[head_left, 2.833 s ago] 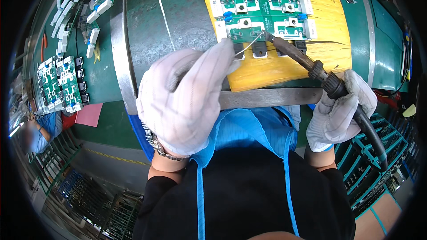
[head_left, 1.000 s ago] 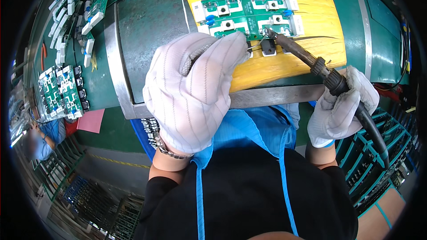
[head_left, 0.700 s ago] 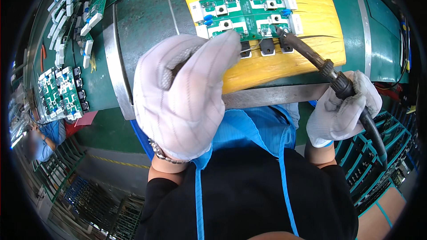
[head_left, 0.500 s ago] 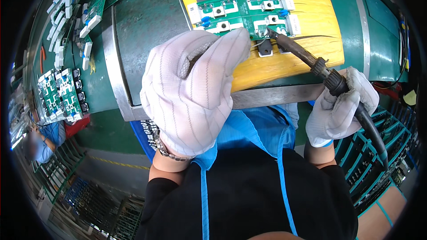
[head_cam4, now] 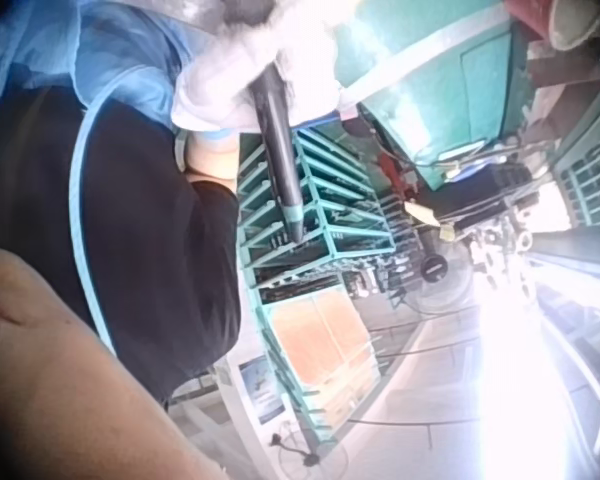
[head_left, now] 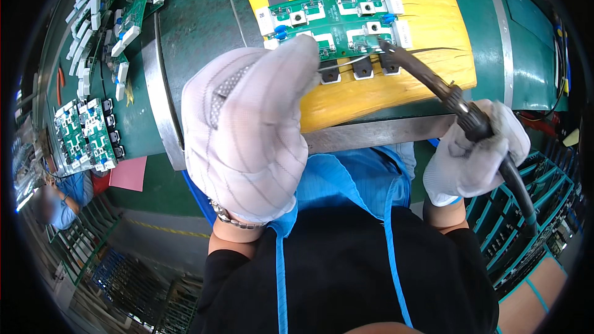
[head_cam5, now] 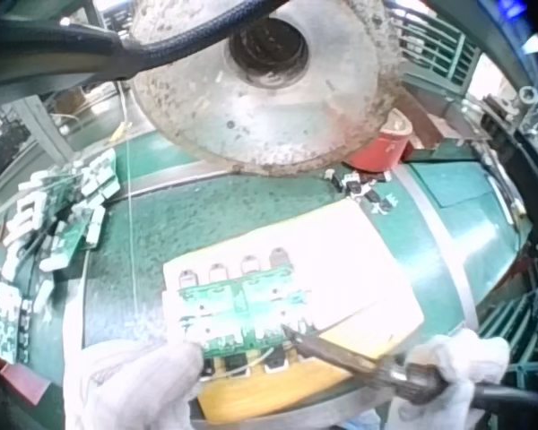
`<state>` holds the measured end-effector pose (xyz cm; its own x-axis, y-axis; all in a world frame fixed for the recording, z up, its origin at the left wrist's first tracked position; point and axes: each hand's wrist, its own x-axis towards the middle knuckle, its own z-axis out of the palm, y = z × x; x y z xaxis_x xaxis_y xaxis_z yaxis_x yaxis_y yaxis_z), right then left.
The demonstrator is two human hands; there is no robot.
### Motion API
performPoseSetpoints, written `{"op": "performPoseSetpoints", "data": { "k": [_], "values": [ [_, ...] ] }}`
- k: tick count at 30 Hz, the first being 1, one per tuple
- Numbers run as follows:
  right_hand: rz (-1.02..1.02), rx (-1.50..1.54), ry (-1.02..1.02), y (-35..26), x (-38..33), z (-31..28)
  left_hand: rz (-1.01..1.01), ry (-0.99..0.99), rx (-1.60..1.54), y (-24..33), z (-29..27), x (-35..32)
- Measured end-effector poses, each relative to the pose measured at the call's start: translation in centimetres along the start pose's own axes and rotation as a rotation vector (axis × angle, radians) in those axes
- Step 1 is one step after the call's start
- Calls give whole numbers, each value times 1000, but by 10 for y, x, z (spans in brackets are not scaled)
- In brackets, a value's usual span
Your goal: The person solders electronic components onto printed circuit boards using a soldering iron and solder wire.
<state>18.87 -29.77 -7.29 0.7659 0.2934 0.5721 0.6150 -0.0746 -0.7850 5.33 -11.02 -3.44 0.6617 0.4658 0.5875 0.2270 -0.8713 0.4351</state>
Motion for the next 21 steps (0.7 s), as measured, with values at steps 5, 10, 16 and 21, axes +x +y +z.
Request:
{"op": "performPoseSetpoints", "data": {
  "k": [5,10,16,21],
  "values": [
    [239,-15,126,-16,7,-2,62,-70,93,4,4,3],
    [-27,-22,75,-8,6,4,61,-73,100,1,14,4],
    [-98,-23,-70,-7,9,4,88,-62,120,0,18,5],
    [-77,-116,-90,-12,8,-1,122,-45,163,-1,23,4]
  ]
}}
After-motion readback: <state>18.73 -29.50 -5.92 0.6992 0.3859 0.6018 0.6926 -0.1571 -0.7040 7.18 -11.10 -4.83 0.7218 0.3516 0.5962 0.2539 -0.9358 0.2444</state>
